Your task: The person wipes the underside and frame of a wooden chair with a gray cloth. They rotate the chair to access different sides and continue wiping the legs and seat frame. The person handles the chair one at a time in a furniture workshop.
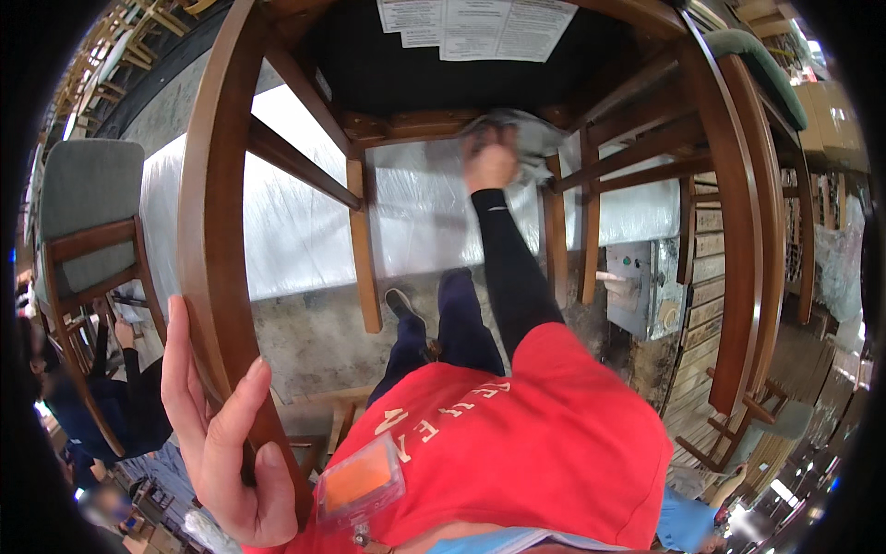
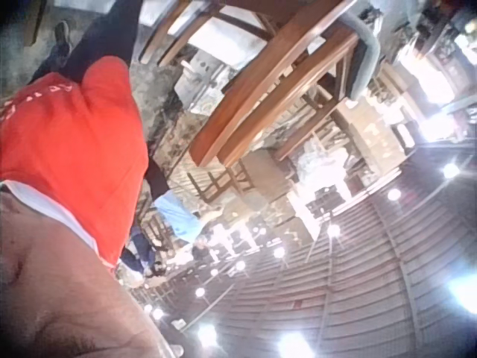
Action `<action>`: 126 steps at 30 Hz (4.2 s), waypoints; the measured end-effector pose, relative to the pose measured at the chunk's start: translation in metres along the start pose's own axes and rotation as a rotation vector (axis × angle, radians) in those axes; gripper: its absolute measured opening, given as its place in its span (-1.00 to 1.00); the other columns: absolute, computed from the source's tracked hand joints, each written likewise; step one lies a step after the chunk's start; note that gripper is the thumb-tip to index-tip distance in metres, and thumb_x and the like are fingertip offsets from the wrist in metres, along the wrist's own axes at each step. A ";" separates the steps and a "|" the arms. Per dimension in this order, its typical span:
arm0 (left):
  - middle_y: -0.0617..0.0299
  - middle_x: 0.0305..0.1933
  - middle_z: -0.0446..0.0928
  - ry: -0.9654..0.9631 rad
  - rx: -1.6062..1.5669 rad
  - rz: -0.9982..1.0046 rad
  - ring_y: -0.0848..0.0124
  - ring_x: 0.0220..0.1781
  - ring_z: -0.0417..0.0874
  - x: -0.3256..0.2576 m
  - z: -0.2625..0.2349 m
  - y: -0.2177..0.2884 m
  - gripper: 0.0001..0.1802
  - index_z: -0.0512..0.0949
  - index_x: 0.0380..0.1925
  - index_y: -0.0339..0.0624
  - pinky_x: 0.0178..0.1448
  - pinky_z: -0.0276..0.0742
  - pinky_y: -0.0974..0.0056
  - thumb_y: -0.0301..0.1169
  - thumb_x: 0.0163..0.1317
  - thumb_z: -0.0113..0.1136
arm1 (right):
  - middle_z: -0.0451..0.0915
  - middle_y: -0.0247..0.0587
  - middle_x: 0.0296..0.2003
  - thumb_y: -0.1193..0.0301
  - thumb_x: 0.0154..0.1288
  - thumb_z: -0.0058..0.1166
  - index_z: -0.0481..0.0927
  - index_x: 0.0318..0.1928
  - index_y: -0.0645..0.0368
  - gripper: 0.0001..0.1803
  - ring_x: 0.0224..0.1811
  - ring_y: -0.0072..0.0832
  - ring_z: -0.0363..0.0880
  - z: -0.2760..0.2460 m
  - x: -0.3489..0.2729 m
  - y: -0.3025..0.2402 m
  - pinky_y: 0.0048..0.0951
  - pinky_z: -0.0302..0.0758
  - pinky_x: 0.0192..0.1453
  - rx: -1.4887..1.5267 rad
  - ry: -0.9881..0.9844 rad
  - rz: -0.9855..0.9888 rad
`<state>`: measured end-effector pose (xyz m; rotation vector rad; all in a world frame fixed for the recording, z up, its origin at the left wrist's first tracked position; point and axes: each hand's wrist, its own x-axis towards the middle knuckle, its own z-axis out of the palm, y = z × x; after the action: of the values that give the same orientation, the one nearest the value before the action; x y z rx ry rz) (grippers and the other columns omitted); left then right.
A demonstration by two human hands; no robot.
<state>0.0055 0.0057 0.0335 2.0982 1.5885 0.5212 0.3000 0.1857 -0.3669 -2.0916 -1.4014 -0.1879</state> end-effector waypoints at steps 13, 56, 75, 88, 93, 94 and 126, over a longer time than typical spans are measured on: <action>-0.37 0.60 0.09 0.020 -0.043 0.027 -0.26 0.66 0.07 0.002 0.001 -0.006 -0.47 0.57 0.22 -0.29 0.65 -0.11 -0.25 -0.26 0.36 -0.08 | 0.61 -0.04 0.11 0.24 0.20 0.23 0.69 0.02 -0.08 -0.65 -0.08 -0.02 0.71 -0.048 0.057 0.058 0.09 0.63 -0.13 -0.034 -0.026 -0.059; -0.20 0.65 0.05 0.005 -0.036 -0.003 -0.12 0.70 0.01 0.003 0.001 0.004 -0.43 0.55 0.28 -0.23 0.69 -0.12 -0.15 -0.27 0.29 0.01 | 0.58 0.20 0.05 0.39 0.24 0.14 0.21 0.55 0.15 -0.16 0.03 0.16 0.63 -0.039 0.050 0.009 0.00 0.57 0.08 0.374 0.362 0.594; -0.30 0.62 0.08 0.037 -0.030 0.015 -0.20 0.68 0.03 0.008 0.005 0.008 -0.47 0.58 0.21 -0.28 0.67 -0.11 -0.19 -0.17 0.39 0.04 | 0.44 0.23 0.04 0.41 0.28 0.13 0.22 0.53 0.25 -0.20 0.15 0.19 0.50 -0.031 0.053 0.004 -0.02 0.46 0.26 0.451 0.468 0.619; -0.26 0.65 0.04 0.029 -0.061 0.001 -0.14 0.70 -0.01 0.007 0.004 0.007 -0.44 0.55 0.26 -0.30 0.68 -0.12 -0.16 -0.27 0.31 0.05 | 0.46 0.17 -0.01 0.44 0.26 0.12 0.37 0.45 0.21 -0.29 0.06 0.15 0.56 -0.014 0.042 0.005 -0.04 0.53 0.12 0.352 0.400 0.608; -0.25 0.65 0.04 0.006 -0.025 0.011 -0.15 0.70 0.00 0.007 0.001 0.004 -0.44 0.55 0.27 -0.31 0.68 -0.11 -0.14 -0.29 0.30 0.04 | 0.46 0.19 0.00 0.42 0.26 0.12 0.39 0.44 0.23 -0.31 0.06 0.16 0.55 -0.018 0.041 0.024 -0.01 0.53 0.13 0.412 0.302 0.624; -0.25 0.65 0.04 0.014 -0.029 0.011 -0.15 0.70 0.00 0.007 0.002 0.005 -0.44 0.55 0.27 -0.31 0.68 -0.11 -0.14 -0.29 0.30 0.04 | 0.47 0.20 0.00 0.41 0.25 0.12 0.43 0.41 0.24 -0.33 0.06 0.16 0.56 -0.017 0.045 0.017 -0.01 0.53 0.13 0.412 0.339 0.653; -0.38 0.56 0.16 0.140 -0.151 -0.027 -0.26 0.65 0.11 0.001 0.009 0.004 -0.37 0.68 0.06 -0.26 0.66 -0.08 -0.22 -0.51 -0.11 -0.01 | 0.49 -0.08 0.25 0.18 0.29 0.19 0.53 0.25 -0.12 -0.49 0.08 -0.05 0.68 -0.052 0.067 0.041 0.00 0.70 -0.05 -0.039 -0.314 -0.256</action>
<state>0.0136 0.0050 0.0283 1.9625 1.5969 0.7690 0.3755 0.1995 -0.3126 -2.0311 -1.8660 0.0136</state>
